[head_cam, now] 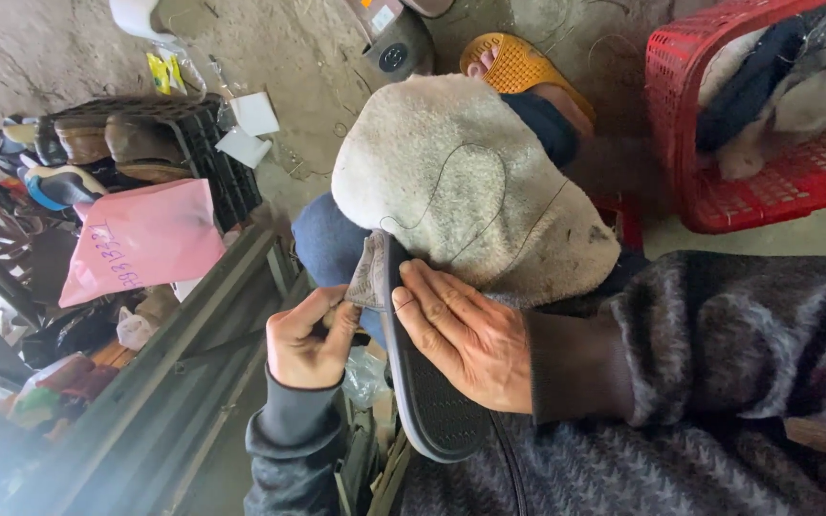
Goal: Repairing various sandals by hand-stitching the straps and soles using a needle and thread.
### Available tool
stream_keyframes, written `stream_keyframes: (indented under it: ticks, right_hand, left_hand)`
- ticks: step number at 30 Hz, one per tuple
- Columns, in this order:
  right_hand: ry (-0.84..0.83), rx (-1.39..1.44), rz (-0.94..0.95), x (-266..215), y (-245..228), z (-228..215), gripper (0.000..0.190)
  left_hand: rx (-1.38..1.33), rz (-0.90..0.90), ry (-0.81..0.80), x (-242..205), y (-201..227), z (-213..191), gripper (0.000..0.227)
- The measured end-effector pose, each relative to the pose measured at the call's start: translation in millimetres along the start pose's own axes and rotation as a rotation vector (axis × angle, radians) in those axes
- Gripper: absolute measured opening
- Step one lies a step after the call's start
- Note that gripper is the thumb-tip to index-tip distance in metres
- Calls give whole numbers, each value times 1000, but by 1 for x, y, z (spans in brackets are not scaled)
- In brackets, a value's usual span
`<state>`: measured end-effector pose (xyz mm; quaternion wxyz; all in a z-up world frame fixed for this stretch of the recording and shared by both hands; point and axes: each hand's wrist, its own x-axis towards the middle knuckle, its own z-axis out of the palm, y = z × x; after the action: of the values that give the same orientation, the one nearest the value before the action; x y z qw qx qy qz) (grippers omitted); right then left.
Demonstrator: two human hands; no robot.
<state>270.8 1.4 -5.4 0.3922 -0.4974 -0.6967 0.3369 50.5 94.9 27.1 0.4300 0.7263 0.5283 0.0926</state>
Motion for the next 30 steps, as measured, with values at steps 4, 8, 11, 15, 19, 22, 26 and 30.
stream_keyframes:
  ticks: [4, 8, 11, 15, 19, 22, 26, 30]
  right_hand:
    - [21, -24, 12, -1, 0, 2, 44]
    - [-7, -21, -2, -4, 2, 4, 47]
    - [8, -7, 19, -2, 1, 5, 46]
    - [20, -22, 12, -1, 1, 3, 45]
    - [29, 6, 49, 0, -3, 3, 44]
    - [33, 1, 58, 0, -2, 6, 44]
    - [32, -36, 11, 3, -1, -1, 42]
    - [23, -33, -9, 0, -2, 2, 43]
  left_hand:
    - [362, 199, 106, -5, -11, 8, 8]
    - [178, 5, 84, -9, -8, 11, 8]
    - [-101, -152, 56, -3, -3, 21, 17]
    - [51, -77, 97, -14, -11, 23, 10]
    - [262, 60, 125, -16, -15, 19, 13]
    - [6, -120, 76, -12, -10, 21, 10]
    - [236, -30, 106, -11, -5, 15, 10]
    - [145, -100, 119, -11, 2, 29, 11]
